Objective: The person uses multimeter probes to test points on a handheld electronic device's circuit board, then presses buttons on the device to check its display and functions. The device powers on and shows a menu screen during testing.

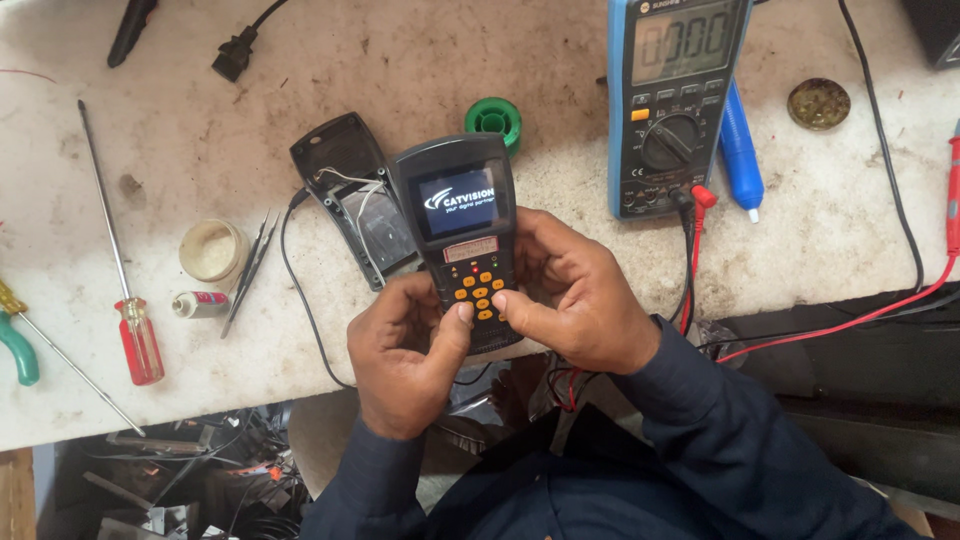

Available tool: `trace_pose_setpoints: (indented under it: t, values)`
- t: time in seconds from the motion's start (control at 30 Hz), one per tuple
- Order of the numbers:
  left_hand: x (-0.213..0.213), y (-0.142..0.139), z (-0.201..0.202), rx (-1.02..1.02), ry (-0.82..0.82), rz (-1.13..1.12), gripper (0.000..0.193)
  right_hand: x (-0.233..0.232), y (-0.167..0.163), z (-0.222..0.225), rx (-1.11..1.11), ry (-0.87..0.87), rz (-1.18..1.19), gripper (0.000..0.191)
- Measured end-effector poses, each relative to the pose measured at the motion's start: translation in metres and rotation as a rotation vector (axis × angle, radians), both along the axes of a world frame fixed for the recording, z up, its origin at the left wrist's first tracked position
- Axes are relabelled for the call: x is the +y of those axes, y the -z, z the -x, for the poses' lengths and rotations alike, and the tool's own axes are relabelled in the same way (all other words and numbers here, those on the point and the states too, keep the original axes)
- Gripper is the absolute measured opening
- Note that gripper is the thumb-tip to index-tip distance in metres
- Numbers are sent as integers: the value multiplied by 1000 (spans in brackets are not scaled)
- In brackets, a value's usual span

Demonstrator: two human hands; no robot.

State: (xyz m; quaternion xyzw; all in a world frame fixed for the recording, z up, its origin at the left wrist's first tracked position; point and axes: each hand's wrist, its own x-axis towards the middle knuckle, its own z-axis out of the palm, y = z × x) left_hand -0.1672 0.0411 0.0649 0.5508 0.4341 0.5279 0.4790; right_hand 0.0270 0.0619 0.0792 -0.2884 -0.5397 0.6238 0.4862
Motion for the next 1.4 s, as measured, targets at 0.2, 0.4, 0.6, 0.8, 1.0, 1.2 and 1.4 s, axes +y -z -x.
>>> trace_pose_setpoints:
  t: [0.2, 0.4, 0.6, 0.8, 1.0, 1.2, 1.4]
  values:
    - [2, -3, -1, -7, -14, 39, 18, 2, -2, 0, -15, 9, -5, 60]
    - [4, -6, 1, 43, -9, 1, 17, 3, -4, 2, 0, 3, 12, 61]
    - [4, -8, 2, 33, -18, 38, 17, 4, -4, 2, -21, 8, 1, 62]
    - [5, -8, 3, 26, -4, 7, 17, 4, -2, 2, -5, 6, 6, 62]
    - [5, -8, 3, 31, 7, -10, 18, 4, -1, 1, 1, 11, 14, 63]
    - [6, -10, 3, 55, -10, 12, 18, 5, -3, 3, -22, 22, 4, 64]
    - [6, -9, 5, 35, -5, 27, 18, 5, -5, 4, -23, 27, 23, 63]
